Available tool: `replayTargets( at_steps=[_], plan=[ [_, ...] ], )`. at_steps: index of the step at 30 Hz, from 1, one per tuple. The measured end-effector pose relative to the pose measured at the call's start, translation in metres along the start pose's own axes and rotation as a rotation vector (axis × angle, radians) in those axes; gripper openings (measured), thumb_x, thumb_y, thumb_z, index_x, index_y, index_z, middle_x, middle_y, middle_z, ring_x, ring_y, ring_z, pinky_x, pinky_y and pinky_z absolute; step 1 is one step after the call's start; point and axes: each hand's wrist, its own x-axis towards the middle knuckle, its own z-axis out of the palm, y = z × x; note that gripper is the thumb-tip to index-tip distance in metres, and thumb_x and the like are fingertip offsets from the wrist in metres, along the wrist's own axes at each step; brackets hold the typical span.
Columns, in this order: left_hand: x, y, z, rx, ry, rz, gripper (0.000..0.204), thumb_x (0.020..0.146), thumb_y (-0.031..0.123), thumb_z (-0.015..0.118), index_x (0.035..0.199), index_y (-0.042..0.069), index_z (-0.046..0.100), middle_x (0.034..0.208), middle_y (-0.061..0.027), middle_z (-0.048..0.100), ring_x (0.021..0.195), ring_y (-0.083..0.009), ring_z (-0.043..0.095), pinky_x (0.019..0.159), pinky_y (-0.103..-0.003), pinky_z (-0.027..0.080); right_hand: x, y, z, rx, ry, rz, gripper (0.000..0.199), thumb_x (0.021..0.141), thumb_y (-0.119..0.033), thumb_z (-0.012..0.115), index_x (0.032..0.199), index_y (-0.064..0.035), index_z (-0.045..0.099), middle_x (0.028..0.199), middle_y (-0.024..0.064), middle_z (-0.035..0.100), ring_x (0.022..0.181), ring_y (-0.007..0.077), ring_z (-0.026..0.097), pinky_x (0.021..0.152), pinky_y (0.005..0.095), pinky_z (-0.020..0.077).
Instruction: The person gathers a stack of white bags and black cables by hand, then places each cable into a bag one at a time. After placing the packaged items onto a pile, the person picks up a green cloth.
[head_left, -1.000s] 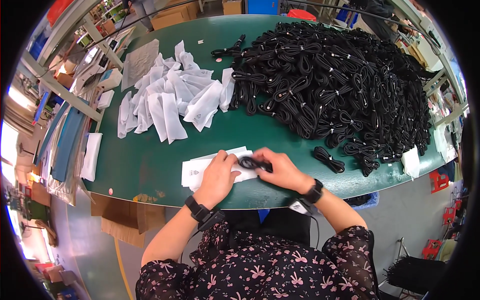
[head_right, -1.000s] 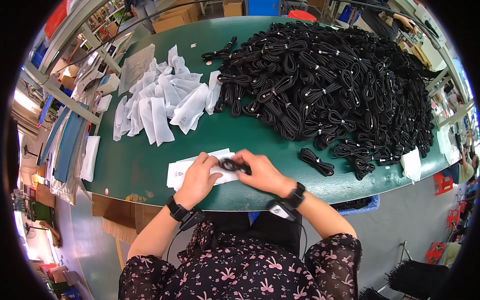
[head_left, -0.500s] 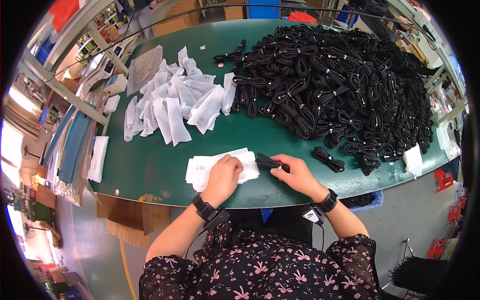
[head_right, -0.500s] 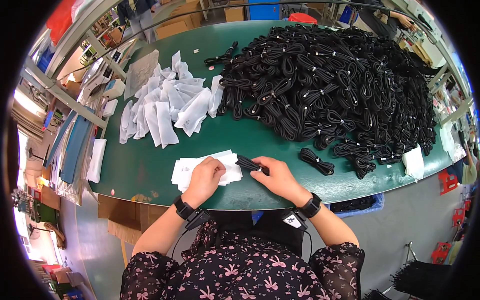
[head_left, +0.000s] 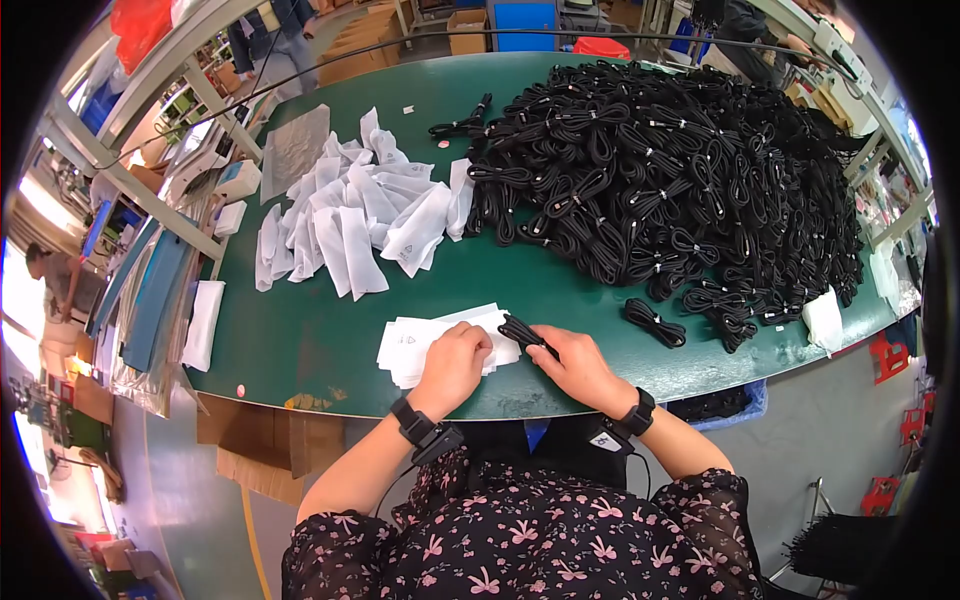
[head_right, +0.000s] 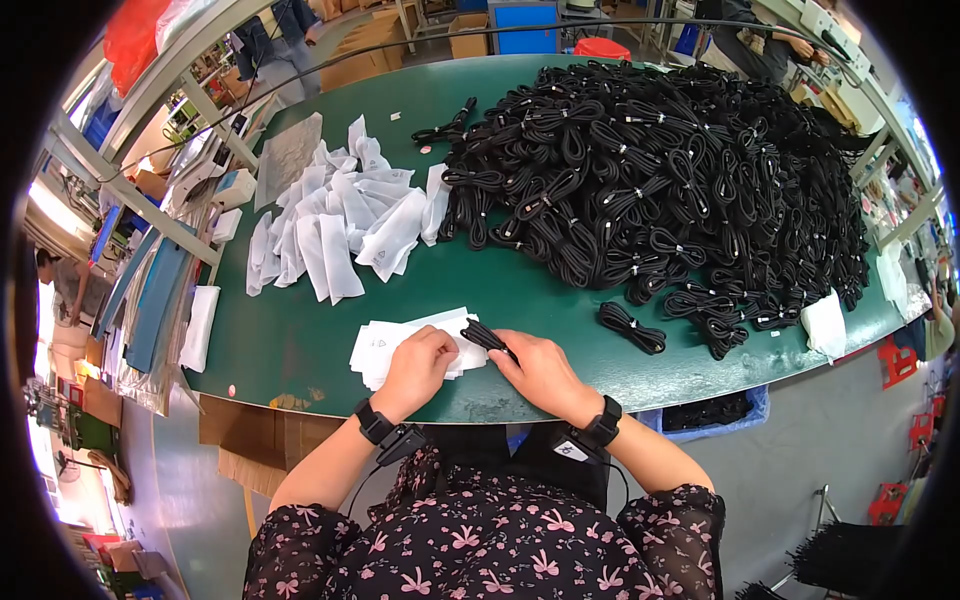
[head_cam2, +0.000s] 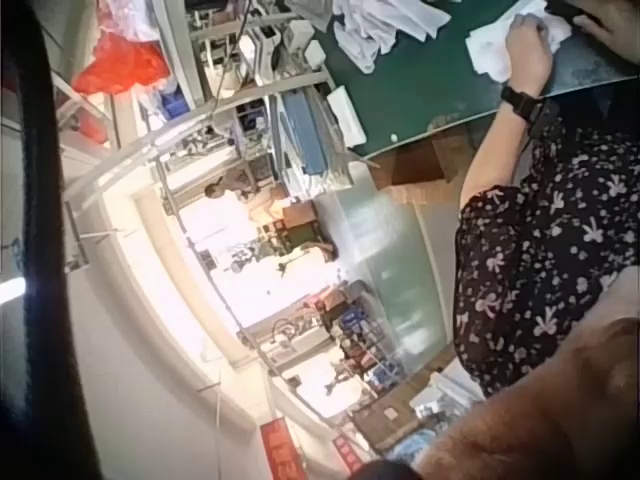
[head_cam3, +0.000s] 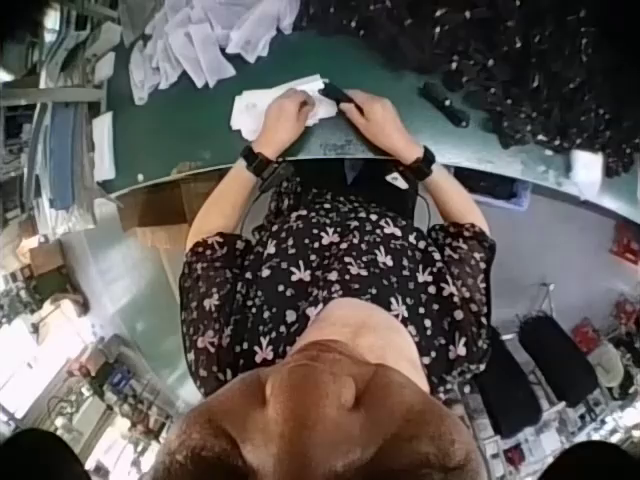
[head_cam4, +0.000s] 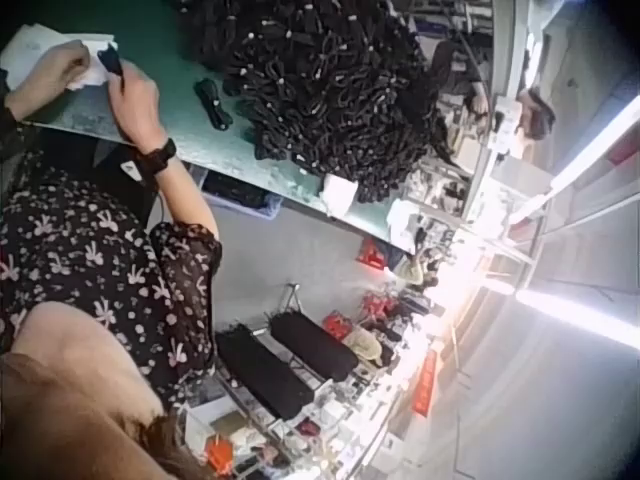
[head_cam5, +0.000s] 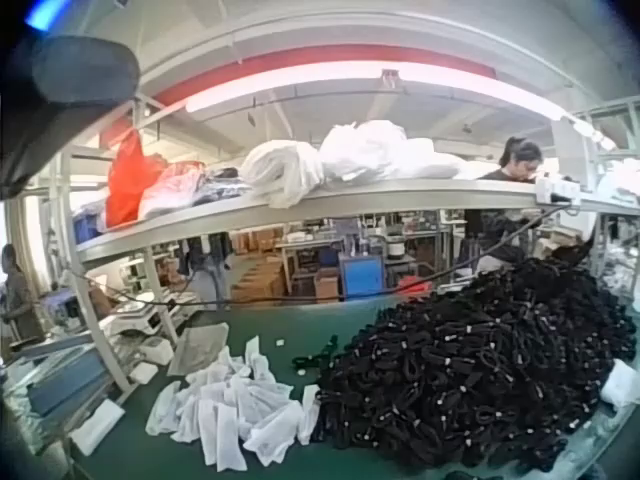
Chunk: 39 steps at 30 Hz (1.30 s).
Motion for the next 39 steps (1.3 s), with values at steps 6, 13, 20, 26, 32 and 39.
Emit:
replayTargets(
  at_steps=[6,13,20,26,32,39],
  plan=[
    [0.001,-0.002,0.0,-0.133,0.009,-0.133,0.007,0.081,0.001,0.066,0.087,-0.001,0.064,0.081,-0.0139,0.066,0.071,-0.0251,0.065,0.066,-0.034,0.051,-0.007,0.004,0.007,-0.147,0.097,-0.199,0.031,0.092,-0.016,0.063,0.119,-0.001,0.061,0.094,0.0176,0.067,0.079,0.035,0.065,0.067,0.0396,0.0516],
    [0.003,0.001,-0.005,-0.23,0.019,-0.218,0.008,0.082,0.001,0.065,0.09,-0.002,0.064,0.081,-0.0141,0.068,0.072,-0.0227,0.066,0.066,-0.032,0.051,-0.003,0.002,0.009,-0.291,0.037,-0.222,0.033,0.089,-0.015,0.065,0.12,-0.0026,0.06,0.087,0.0159,0.063,0.075,0.0363,0.062,0.066,0.0432,0.0506],
    [-0.001,0.007,-0.006,0.002,0.059,0.097,0.015,0.078,0.005,0.069,0.091,0.001,0.065,0.08,-0.0135,0.063,0.076,-0.0299,0.064,0.066,-0.039,0.051,0.003,0.004,0.008,-0.376,0.202,-0.321,0.034,0.087,-0.015,0.066,0.119,-0.0039,0.06,0.084,0.0146,0.06,0.072,0.0353,0.061,0.063,0.0442,0.0506],
    [-0.003,-0.002,0.005,0.067,-0.016,0.09,0.005,0.081,0.007,0.064,0.085,0.004,0.063,0.079,-0.0139,0.06,0.078,-0.0355,0.062,0.067,-0.043,0.051,-0.006,0.007,0.011,-0.33,0.185,-0.253,0.03,0.087,-0.016,0.067,0.115,-0.0046,0.063,0.084,0.0149,0.061,0.074,0.0358,0.062,0.064,0.0439,0.051],
    [-0.003,-0.003,0.006,0.01,0.005,0.043,0.003,0.083,0.007,0.062,0.083,0.004,0.062,0.079,-0.0147,0.06,0.077,-0.0355,0.062,0.068,-0.044,0.051,-0.01,0.007,0.011,-0.291,0.181,-0.252,0.029,0.087,-0.017,0.066,0.113,-0.0038,0.063,0.087,0.0156,0.064,0.074,0.0362,0.064,0.065,0.0443,0.0528],
    [-0.006,0.003,0.001,0.069,-0.066,0.153,0.005,0.084,0.009,0.059,0.084,0.004,0.062,0.084,-0.0162,0.062,0.079,-0.0372,0.062,0.069,-0.047,0.051,-0.013,0.012,0.016,-0.177,0.175,-0.172,0.031,0.088,-0.021,0.068,0.113,-0.003,0.064,0.092,0.0178,0.066,0.078,0.0383,0.065,0.068,0.0439,0.053]
  ],
)
